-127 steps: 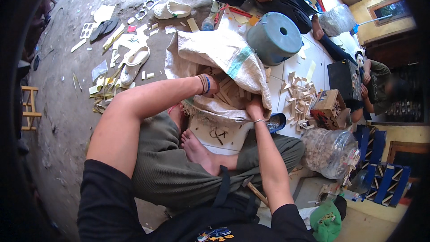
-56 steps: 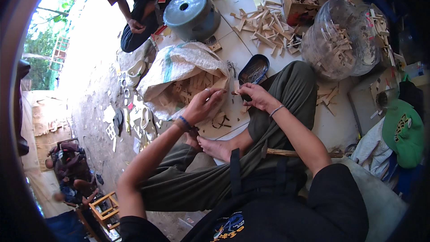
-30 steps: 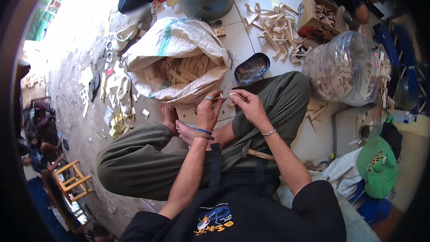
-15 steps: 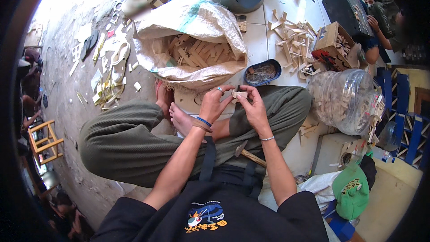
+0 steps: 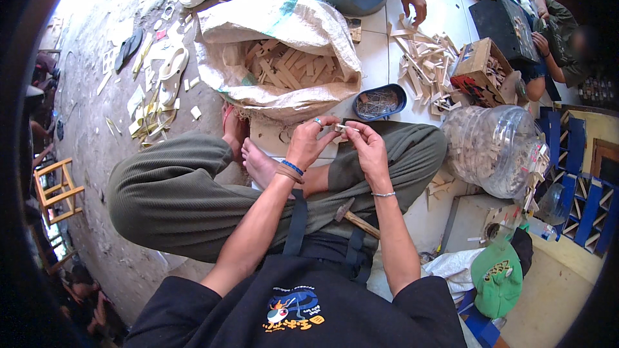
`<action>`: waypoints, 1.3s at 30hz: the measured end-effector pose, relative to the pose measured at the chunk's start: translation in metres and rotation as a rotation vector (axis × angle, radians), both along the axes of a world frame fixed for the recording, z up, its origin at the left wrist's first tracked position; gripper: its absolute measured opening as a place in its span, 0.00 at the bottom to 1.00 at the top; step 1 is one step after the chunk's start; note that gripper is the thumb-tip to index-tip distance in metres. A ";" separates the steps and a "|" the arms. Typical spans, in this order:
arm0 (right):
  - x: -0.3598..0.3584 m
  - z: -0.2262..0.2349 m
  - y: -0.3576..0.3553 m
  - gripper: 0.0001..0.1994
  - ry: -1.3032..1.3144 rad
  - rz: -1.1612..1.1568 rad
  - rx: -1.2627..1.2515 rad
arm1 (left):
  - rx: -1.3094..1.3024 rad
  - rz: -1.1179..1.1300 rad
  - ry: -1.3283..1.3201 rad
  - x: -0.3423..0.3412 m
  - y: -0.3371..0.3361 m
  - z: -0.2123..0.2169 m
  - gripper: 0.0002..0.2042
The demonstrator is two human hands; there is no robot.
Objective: The person sits on the floor and repeatedly picks small wooden pieces from a sack, places a nail on them, and hammers the nail in. They handle the wood and hammer one at a time, occasionally adjusting the piece before striking.
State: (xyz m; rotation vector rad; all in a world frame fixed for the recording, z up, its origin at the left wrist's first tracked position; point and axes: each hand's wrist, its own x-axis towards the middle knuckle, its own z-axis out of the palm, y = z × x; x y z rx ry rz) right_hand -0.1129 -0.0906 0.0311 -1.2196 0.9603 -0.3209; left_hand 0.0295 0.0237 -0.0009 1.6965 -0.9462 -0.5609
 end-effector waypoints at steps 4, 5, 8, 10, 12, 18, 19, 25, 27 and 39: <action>-0.001 -0.005 -0.003 0.15 0.100 -0.013 -0.029 | 0.004 -0.002 0.014 -0.001 0.000 -0.001 0.14; -0.001 -0.006 -0.003 0.15 0.112 -0.014 -0.036 | 0.007 -0.004 0.025 -0.001 0.000 -0.001 0.14; -0.001 -0.007 -0.002 0.15 0.143 -0.015 -0.062 | 0.014 -0.015 0.035 -0.001 0.001 -0.001 0.15; -0.002 -0.006 -0.002 0.15 0.173 0.002 -0.093 | 0.028 -0.032 0.048 0.000 0.001 0.000 0.15; -0.002 -0.005 -0.002 0.15 0.213 0.037 -0.137 | 0.051 -0.056 0.074 0.001 0.000 0.000 0.15; 0.000 0.000 -0.007 0.16 0.159 0.156 -0.134 | 0.069 -0.052 0.123 0.001 0.001 0.001 0.14; 0.000 0.001 -0.008 0.15 0.142 0.158 -0.132 | 0.062 -0.059 0.123 0.001 0.001 0.001 0.14; 0.004 -0.001 -0.012 0.11 0.060 0.136 -0.153 | 0.067 -0.060 0.133 0.001 0.001 0.000 0.14; 0.003 -0.003 -0.014 0.10 0.056 0.185 -0.216 | 0.054 -0.063 0.144 0.001 0.001 -0.001 0.14; 0.002 -0.008 -0.017 0.10 0.099 0.201 -0.258 | 0.072 -0.088 0.108 0.001 0.000 -0.004 0.13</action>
